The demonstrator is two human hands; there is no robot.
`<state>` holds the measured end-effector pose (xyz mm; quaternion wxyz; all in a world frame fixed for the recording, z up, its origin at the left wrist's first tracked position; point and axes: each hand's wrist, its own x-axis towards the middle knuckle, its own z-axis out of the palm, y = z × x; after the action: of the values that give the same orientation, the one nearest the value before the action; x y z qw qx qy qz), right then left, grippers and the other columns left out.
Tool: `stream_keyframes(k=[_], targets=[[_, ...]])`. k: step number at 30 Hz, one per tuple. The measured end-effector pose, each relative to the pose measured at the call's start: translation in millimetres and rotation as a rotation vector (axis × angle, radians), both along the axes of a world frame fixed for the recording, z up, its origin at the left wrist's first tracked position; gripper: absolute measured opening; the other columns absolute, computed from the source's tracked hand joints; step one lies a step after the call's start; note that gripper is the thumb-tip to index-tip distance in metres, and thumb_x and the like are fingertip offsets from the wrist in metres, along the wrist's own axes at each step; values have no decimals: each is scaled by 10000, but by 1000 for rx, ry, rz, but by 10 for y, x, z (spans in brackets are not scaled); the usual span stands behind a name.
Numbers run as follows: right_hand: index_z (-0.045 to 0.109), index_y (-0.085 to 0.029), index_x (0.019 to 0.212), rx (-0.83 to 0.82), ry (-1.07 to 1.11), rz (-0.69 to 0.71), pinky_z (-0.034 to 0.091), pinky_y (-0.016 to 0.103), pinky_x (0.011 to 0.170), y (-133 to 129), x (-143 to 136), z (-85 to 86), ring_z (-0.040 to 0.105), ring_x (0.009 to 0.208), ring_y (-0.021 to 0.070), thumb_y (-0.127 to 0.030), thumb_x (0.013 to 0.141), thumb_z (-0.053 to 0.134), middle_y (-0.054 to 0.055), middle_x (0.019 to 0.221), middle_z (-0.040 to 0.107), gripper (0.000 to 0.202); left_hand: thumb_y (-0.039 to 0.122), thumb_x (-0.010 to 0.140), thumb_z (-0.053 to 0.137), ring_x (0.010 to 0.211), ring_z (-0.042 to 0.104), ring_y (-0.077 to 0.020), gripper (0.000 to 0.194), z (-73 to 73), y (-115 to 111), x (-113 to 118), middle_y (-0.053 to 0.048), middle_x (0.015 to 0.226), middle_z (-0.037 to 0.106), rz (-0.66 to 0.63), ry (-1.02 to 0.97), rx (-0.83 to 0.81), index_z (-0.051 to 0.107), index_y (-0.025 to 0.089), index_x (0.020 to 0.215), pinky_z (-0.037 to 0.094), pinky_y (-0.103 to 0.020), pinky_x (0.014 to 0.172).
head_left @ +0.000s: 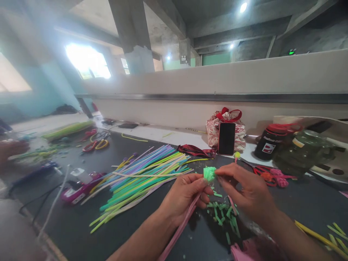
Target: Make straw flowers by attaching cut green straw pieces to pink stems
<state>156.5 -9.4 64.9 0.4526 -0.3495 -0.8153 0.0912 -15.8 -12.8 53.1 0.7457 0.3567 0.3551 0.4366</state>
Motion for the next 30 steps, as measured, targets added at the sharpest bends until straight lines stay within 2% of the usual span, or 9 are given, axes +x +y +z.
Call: stream_keyframes(k=[8,12,20,30], targets=[[563,-204,906,-55,-50,26,429,228,617,16,32,20,557,685,118,-120,830,476,7,790,601,143,254,658,687,412,531,-50,189,-10,23,-6,-20,584,618,-55,47,14,603,93,710,406,-121,383],[555,-201,1010,-15,-82,64,434,212,598,18,38,12,561,700,114,-120,851,455,24,841,604,204,292,666,680,398,521,-54,209,-27,27,-27,-11,570,613,-76,10,-13,581,108,677,400,-128,359],[542,-204,1007,69,-58,31,459,212,586,19,33,-14,569,700,119,-120,836,485,31,839,592,199,299,691,658,390,518,-56,214,-37,21,-41,-10,562,613,-82,8,-46,571,106,657,397,-130,351],[560,-200,1003,328,-252,-50,474,200,578,74,62,-97,609,745,122,-166,851,507,65,904,605,165,288,701,630,365,501,-53,200,-47,21,-27,-8,546,604,-113,-29,-110,577,100,656,380,-127,326]])
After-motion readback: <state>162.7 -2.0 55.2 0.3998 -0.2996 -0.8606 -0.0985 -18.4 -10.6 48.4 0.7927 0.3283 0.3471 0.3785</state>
